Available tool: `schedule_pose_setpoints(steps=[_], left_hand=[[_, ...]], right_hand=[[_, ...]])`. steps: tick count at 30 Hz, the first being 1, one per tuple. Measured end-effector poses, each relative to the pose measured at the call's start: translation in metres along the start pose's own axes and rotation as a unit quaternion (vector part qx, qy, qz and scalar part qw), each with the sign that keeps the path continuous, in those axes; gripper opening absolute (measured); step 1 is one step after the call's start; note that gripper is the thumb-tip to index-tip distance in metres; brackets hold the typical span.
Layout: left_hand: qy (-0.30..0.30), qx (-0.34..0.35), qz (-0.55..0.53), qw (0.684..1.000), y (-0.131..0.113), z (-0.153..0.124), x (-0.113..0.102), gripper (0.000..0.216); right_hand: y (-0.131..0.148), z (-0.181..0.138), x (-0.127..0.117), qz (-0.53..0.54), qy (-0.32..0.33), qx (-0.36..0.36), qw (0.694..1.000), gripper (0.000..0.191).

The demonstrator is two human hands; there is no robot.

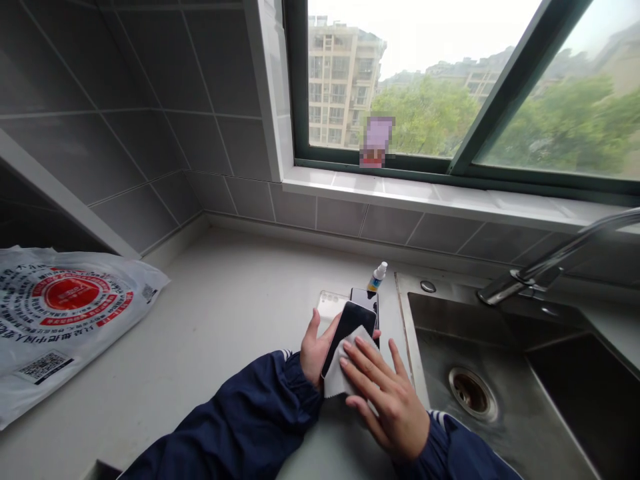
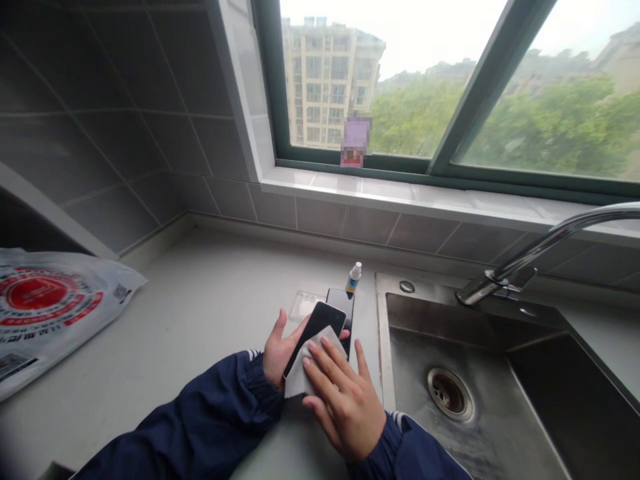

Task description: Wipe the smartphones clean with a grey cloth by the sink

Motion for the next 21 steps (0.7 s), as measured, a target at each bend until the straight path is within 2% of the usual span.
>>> schedule_pose_setpoints(steps=[5, 11, 17, 21], left_hand=[[0.005, 0.025, 0.021, 0.999, 0.015, 0.004, -0.005, 0.074], [0.023, -0.019, 0.048, 0.998, 0.025, 0.006, -0.012, 0.071], [0.038, 0.006, 0.038, 0.999, 0.023, 0.005, -0.014, 0.067], [0.01, -0.01, 0.029, 0.999, 0.022, 0.005, -0.012, 0.07]], right_hand=[[-0.014, -0.008, 0.006, -0.013, -0.005, 0.072, 0.997, 0.057], [-0.021, -0.013, 0.008, -0.017, -0.021, 0.129, 0.991, 0.06], [-0.01, -0.008, 0.011, -0.01, 0.008, 0.09, 0.996, 0.062], [-0.002, -0.005, 0.011, -0.012, 0.017, 0.057, 0.998, 0.064]])
Point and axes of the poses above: each hand's wrist, its own z-axis towards the middle knuckle, its own x-axis out of the palm, y = z × x, the point moved 2 cm from there along z, towards the middle knuckle, and after that the axes turned 15 degrees about -x, right-handed, at the moved point
